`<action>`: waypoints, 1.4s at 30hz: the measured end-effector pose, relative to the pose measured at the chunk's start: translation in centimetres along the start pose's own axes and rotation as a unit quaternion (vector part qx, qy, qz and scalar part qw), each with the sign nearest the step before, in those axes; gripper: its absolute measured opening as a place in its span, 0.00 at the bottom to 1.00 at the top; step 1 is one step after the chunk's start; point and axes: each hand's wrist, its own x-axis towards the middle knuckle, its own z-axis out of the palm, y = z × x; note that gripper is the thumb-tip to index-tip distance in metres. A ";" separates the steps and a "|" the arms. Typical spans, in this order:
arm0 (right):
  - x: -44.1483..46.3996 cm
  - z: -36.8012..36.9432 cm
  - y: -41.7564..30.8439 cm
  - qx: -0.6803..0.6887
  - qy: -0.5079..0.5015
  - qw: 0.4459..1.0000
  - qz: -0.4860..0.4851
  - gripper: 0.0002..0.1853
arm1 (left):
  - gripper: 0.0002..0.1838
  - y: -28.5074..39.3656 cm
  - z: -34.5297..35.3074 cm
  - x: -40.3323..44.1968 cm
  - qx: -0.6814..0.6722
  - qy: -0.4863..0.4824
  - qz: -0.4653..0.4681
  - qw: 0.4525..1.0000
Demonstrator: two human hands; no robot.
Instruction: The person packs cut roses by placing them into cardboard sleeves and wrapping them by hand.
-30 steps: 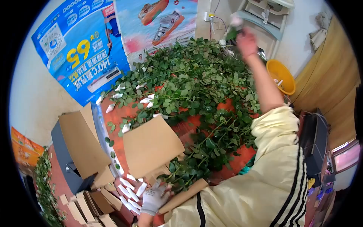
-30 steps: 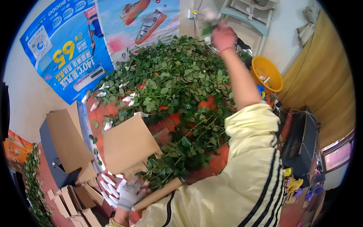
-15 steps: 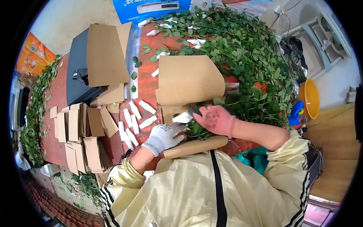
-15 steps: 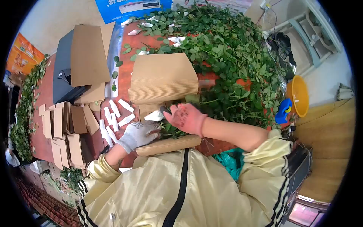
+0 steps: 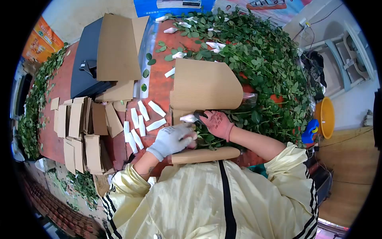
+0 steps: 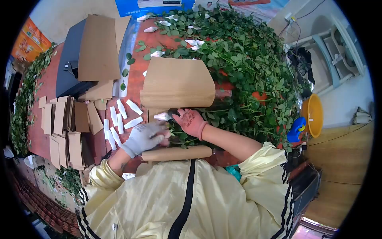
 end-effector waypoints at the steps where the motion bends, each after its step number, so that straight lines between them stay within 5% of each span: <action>1: 0.2 -0.2 0.0 -0.007 -0.003 1.000 0.000 0.15 | 0.17 -0.3 -0.5 0.2 -0.029 0.068 -0.002 0.997; 2: 0.1 -0.2 -0.1 -0.004 -0.013 1.000 0.005 0.16 | 0.14 -1.5 0.0 0.6 0.021 0.083 -0.081 0.993; 6: 0.1 0.8 -0.1 -0.005 0.005 1.000 0.008 0.17 | 0.12 -3.0 0.8 1.9 -0.014 0.172 -0.151 0.973; 15: 0.3 2.0 0.0 -0.002 0.010 1.000 0.019 0.18 | 0.09 -5.7 2.8 2.7 -0.008 0.180 -0.099 0.979; 17: 0.2 1.0 -0.4 -0.004 0.014 0.999 0.038 0.19 | 0.08 -5.7 2.5 2.1 0.124 0.215 -0.141 0.958; 19: 0.1 1.1 -0.3 0.032 -0.024 0.999 0.033 0.19 | 0.09 -7.6 1.3 1.2 -0.006 0.295 -0.138 0.946; 21: 0.1 0.4 -0.4 0.005 -0.033 0.999 0.014 0.20 | 0.09 -7.3 -0.7 0.1 -0.075 0.218 -0.178 0.957; 25: 0.8 -0.5 -0.6 0.006 -0.064 0.998 0.020 0.21 | 0.17 -4.6 0.3 1.0 0.001 0.148 -0.110 0.983; 34: 0.9 -0.2 -0.5 -0.009 -0.063 0.998 0.007 0.20 | 0.09 -4.3 1.7 2.9 0.071 0.164 -0.106 0.978; 42: 0.7 0.7 -0.4 0.001 -0.044 0.999 0.012 0.20 | 0.07 -5.0 2.5 2.6 0.060 0.277 -0.065 0.957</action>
